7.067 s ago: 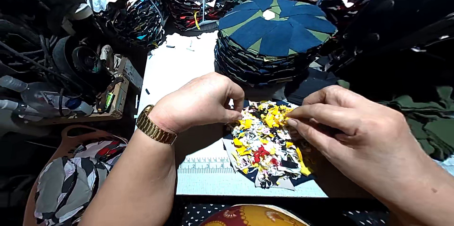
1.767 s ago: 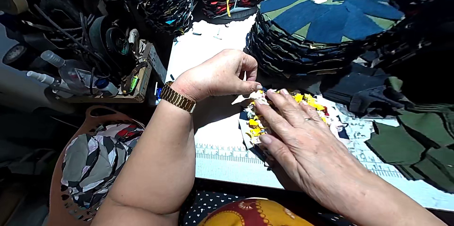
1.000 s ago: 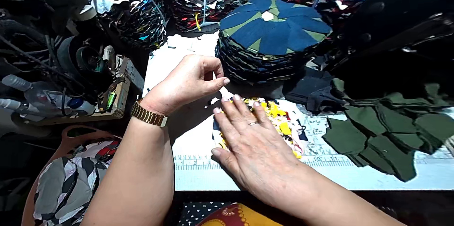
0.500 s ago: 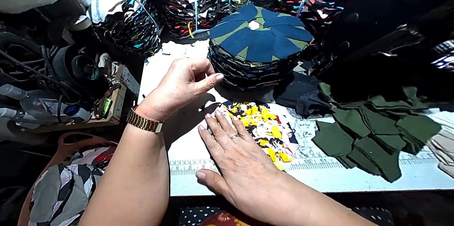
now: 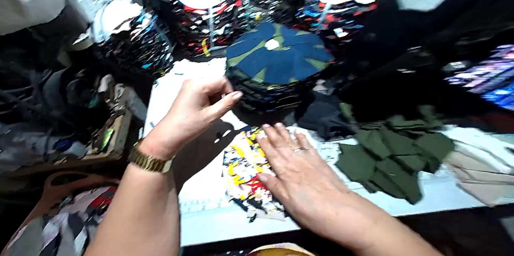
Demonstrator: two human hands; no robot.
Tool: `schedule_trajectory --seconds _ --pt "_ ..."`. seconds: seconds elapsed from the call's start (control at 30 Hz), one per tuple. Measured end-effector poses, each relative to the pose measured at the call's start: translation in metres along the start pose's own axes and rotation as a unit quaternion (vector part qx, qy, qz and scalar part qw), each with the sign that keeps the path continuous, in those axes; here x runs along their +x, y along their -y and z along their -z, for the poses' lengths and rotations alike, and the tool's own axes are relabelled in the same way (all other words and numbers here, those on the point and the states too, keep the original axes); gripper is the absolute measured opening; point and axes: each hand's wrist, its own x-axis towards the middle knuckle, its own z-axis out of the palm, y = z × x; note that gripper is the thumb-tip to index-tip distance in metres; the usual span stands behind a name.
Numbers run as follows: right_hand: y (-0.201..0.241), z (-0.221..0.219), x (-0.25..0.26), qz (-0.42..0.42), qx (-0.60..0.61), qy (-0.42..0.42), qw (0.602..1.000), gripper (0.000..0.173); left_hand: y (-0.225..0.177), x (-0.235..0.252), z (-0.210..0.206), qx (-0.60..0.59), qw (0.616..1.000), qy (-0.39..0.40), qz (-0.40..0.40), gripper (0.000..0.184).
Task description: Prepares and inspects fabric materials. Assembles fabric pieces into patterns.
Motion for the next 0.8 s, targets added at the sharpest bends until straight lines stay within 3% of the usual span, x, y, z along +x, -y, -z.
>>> schedule_trajectory --seconds 0.1,0.17,0.33,0.57,0.7,0.8 --pt "0.009 0.012 0.007 -0.031 -0.022 0.035 0.999 0.07 -0.013 0.002 -0.006 -0.008 1.0 -0.002 -0.003 0.016" --pt "0.013 0.021 0.014 -0.007 -0.014 0.03 0.999 0.066 -0.02 0.001 -0.011 -0.026 1.0 0.002 -0.014 0.014" --pt "0.01 0.014 0.02 0.043 0.099 0.117 0.987 0.062 -0.02 0.001 -0.019 -0.042 0.998 -0.008 -0.042 0.021" --pt "0.028 0.028 0.025 -0.044 0.118 0.206 0.97 0.069 -0.022 0.002 -0.037 -0.082 0.994 0.019 -0.069 0.026" --pt "0.025 0.032 0.022 -0.014 0.127 0.1 0.987 0.063 -0.016 0.0 -0.039 -0.085 0.993 0.017 -0.077 0.029" --pt "0.017 0.026 0.022 -0.017 0.131 0.15 0.98 0.065 -0.016 -0.002 -0.039 -0.088 0.994 0.015 -0.062 0.032"
